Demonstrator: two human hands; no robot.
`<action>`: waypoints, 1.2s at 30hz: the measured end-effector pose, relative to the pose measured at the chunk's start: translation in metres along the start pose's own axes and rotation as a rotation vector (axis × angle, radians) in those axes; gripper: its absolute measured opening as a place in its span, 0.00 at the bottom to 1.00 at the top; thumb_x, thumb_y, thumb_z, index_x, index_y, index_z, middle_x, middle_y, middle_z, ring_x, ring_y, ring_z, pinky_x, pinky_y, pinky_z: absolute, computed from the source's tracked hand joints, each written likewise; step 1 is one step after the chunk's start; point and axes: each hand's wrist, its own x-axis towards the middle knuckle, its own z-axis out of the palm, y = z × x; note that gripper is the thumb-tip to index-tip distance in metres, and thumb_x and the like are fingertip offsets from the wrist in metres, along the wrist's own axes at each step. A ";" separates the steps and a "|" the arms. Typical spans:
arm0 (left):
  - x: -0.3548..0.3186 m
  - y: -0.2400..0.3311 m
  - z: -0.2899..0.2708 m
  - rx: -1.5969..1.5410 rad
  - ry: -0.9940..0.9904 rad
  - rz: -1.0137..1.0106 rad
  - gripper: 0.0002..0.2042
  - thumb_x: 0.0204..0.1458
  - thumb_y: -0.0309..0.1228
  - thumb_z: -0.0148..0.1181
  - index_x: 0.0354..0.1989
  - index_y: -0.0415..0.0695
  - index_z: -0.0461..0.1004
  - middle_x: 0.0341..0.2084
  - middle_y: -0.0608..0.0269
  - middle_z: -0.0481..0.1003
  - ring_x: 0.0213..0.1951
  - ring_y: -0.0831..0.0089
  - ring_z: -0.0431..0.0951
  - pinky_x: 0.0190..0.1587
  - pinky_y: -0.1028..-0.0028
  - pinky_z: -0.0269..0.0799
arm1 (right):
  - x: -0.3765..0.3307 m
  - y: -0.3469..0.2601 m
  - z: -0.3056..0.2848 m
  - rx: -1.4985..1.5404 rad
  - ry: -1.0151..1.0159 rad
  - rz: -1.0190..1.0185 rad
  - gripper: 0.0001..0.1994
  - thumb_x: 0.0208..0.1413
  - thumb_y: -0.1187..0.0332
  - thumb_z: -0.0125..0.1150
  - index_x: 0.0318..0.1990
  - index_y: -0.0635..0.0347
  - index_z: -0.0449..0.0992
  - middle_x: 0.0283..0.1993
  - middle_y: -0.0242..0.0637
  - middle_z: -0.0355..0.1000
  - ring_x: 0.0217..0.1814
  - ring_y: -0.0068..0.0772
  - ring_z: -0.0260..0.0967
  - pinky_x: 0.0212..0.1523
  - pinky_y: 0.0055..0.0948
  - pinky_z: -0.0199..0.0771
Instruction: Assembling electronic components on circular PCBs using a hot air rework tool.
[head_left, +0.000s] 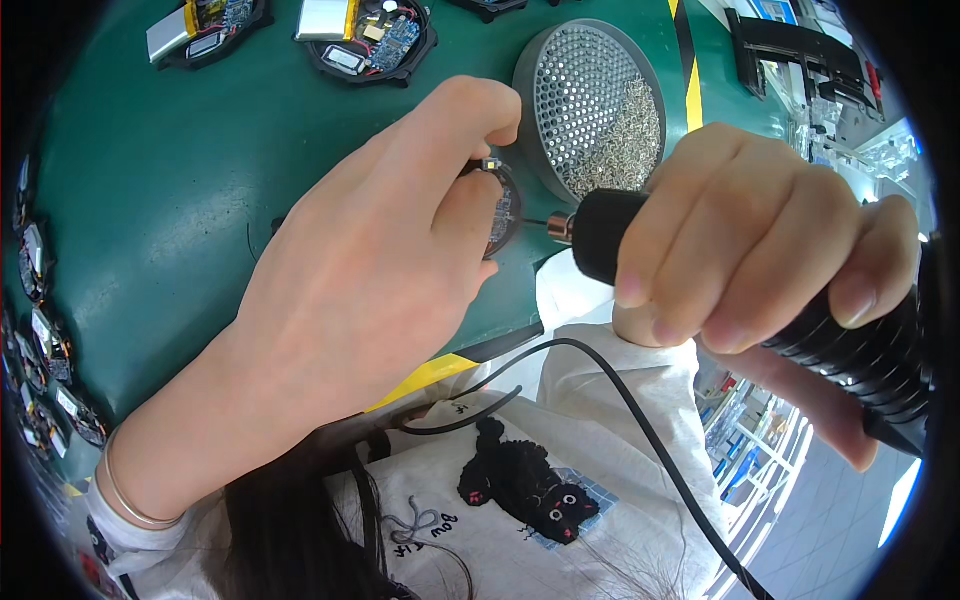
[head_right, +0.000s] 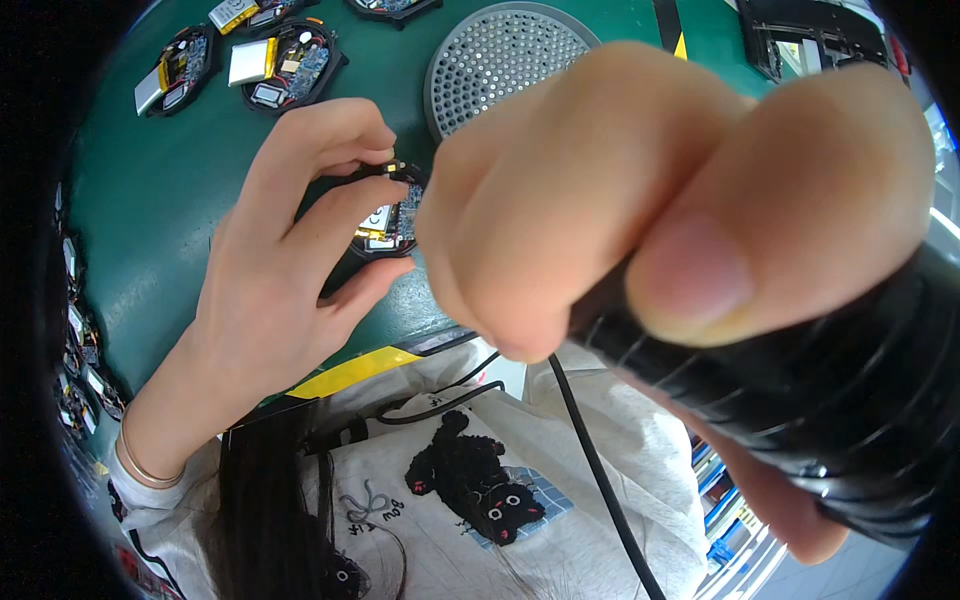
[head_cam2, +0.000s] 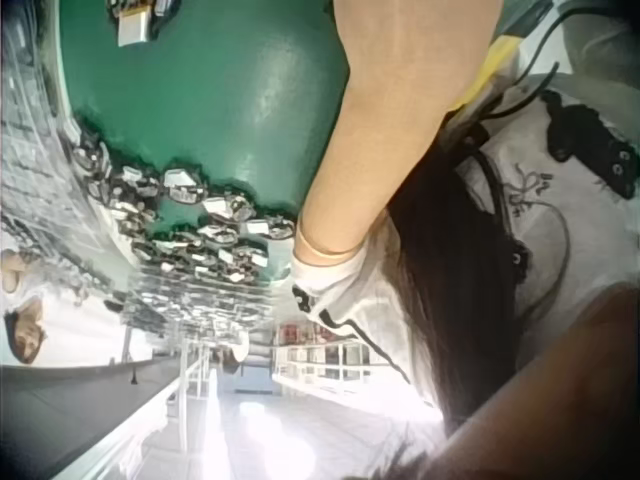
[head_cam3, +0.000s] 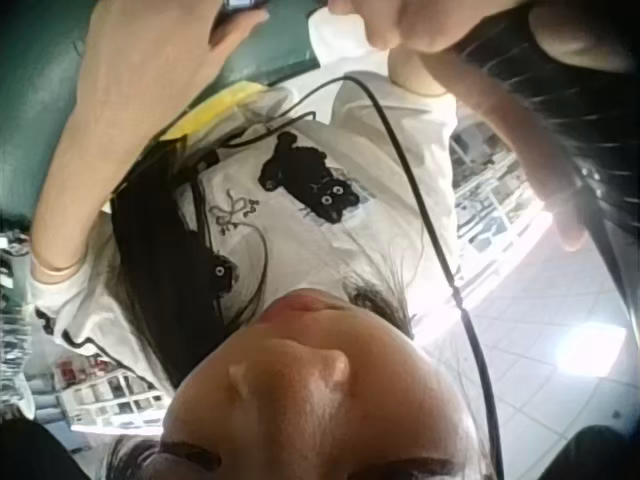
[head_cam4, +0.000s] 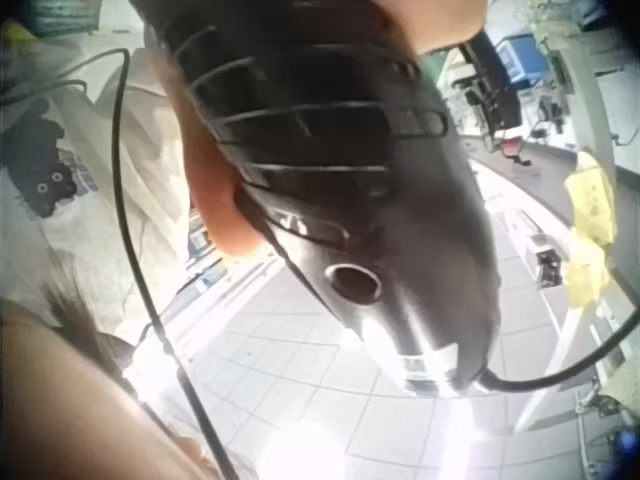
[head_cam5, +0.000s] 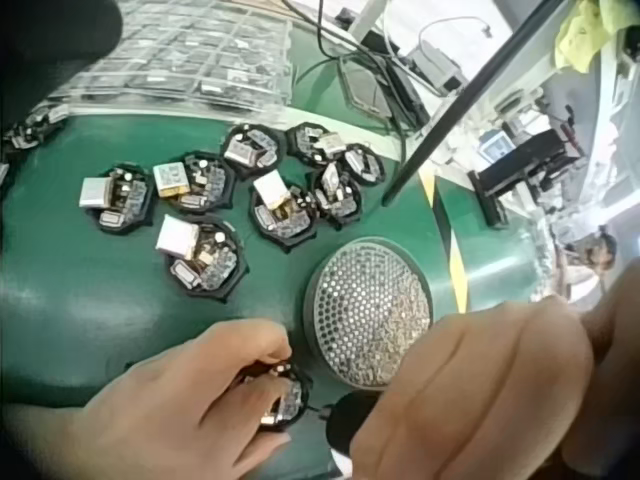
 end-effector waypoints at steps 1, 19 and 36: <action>0.000 0.000 0.000 0.002 -0.001 -0.002 0.24 0.26 0.19 0.72 0.38 0.35 0.72 0.49 0.51 0.67 0.45 0.59 0.74 0.45 0.67 0.75 | 0.000 0.003 0.000 0.004 0.002 -0.005 0.37 0.49 0.35 0.59 0.49 0.61 0.60 0.32 0.38 0.68 0.20 0.26 0.71 0.20 0.24 0.77; 0.000 0.003 0.003 0.004 0.023 -0.015 0.19 0.29 0.17 0.70 0.33 0.34 0.72 0.48 0.52 0.66 0.45 0.62 0.74 0.46 0.69 0.74 | 0.013 -0.003 -0.011 0.216 -0.333 0.142 0.12 0.62 0.64 0.48 0.47 0.59 0.58 0.33 0.48 0.72 0.20 0.39 0.71 0.18 0.37 0.77; -0.002 -0.004 0.002 0.010 0.008 -0.044 0.23 0.28 0.17 0.72 0.38 0.38 0.72 0.54 0.51 0.61 0.48 0.61 0.72 0.48 0.67 0.72 | -0.017 -0.001 -0.053 -0.127 -0.075 -0.022 0.49 0.43 0.23 0.50 0.57 0.62 0.65 0.40 0.33 0.67 0.34 0.28 0.69 0.34 0.32 0.70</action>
